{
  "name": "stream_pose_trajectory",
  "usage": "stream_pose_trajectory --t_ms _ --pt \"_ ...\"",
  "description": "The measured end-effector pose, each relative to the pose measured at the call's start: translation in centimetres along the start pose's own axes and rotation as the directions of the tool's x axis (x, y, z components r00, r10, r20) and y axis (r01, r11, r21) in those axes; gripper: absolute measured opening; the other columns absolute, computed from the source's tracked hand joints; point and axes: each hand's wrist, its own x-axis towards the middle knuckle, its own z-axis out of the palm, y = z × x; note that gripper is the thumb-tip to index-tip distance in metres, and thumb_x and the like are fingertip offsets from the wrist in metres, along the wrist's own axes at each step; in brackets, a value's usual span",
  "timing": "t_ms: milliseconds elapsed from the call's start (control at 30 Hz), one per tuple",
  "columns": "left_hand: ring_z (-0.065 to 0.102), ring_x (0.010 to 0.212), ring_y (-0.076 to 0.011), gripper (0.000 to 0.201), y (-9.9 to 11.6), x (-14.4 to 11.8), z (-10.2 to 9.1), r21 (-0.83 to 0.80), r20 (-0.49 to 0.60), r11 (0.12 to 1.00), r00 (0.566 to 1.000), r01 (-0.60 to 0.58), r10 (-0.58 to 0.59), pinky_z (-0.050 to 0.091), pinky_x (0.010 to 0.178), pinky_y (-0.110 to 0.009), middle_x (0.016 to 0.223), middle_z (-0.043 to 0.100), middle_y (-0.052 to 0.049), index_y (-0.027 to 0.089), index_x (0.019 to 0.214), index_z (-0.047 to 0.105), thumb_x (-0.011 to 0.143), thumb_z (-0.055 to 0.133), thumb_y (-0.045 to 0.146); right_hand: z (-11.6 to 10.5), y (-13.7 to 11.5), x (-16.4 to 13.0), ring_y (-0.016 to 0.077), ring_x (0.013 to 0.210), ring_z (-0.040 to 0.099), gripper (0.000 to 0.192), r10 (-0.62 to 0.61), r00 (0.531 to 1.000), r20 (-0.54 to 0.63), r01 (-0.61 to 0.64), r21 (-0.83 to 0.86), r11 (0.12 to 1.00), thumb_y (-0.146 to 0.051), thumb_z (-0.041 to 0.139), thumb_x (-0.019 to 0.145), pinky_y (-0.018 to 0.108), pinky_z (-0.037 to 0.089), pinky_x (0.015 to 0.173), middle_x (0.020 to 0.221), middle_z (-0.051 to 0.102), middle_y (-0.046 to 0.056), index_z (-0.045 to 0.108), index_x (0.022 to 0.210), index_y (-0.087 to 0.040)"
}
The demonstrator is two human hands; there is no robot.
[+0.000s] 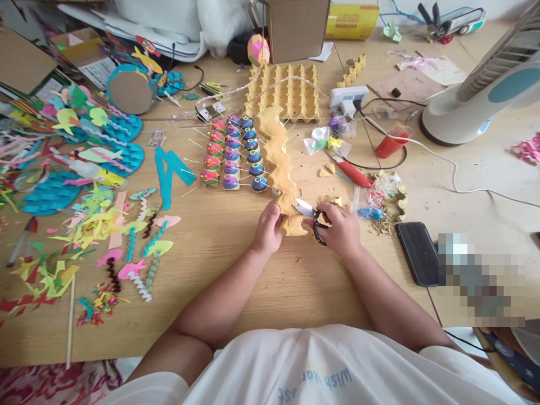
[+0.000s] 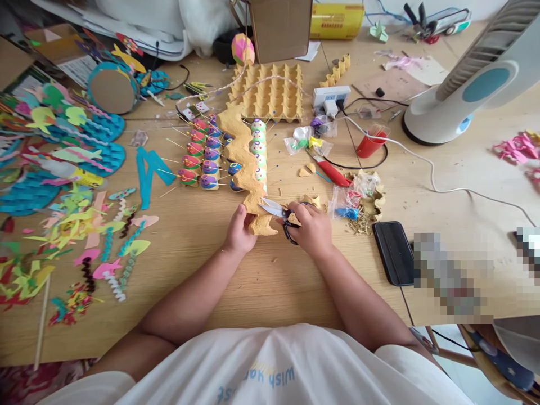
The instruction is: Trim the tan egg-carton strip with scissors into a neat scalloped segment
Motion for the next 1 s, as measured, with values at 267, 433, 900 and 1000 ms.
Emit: stream_pose_trajectory --t_ms 267,433,900,1000 --pt "0.064 0.137 -0.0312 0.052 -0.09 0.01 -0.17 0.038 -0.027 0.998 0.998 -0.053 0.054 0.055 0.105 -0.036 0.124 0.078 -0.01 0.025 0.115 0.078 0.084 0.074 0.067 0.1 0.3 -0.35 0.0189 0.064 0.062 0.041 -0.021 1.0 0.013 0.022 -0.083 0.996 -0.06 0.057 0.101 0.029 0.038 0.061 0.069 0.07 0.004 0.072 0.103 -0.022" --pt "0.063 0.137 -0.0317 0.054 -0.19 0.0 -0.31 0.049 -0.061 0.998 0.997 -0.046 0.049 0.055 0.103 -0.036 0.126 0.078 -0.01 0.026 0.116 0.078 0.082 0.076 0.067 0.08 0.26 -0.44 0.0189 0.063 0.062 0.04 -0.01 1.0 0.022 0.012 -0.115 0.993 -0.059 0.057 0.102 0.029 0.037 0.061 0.065 0.069 0.003 0.074 0.102 -0.023" --pt "0.066 0.132 -0.0306 0.055 -0.22 -0.02 -0.39 0.051 -0.07 0.997 0.996 -0.052 0.056 0.056 0.099 -0.035 0.121 0.078 -0.009 0.026 0.116 0.077 0.081 0.076 0.069 -0.21 -0.38 -0.29 0.0164 0.056 0.058 0.043 0.056 0.998 0.012 -0.055 -0.02 0.998 -0.065 0.06 0.098 0.027 0.033 0.055 0.063 0.067 0.002 0.071 0.092 -0.023" --pt "0.074 0.114 -0.0274 0.055 0.04 -0.14 -0.31 0.083 -0.026 0.996 0.999 -0.039 0.042 0.059 0.092 -0.035 0.111 0.08 -0.008 0.026 0.115 0.077 0.08 0.078 0.067 -0.06 -0.33 -0.32 0.0151 0.053 0.055 0.045 0.178 0.984 0.028 -0.179 0.085 0.98 -0.068 0.062 0.095 0.026 0.036 0.053 0.063 0.065 0.0 0.07 0.096 -0.024"
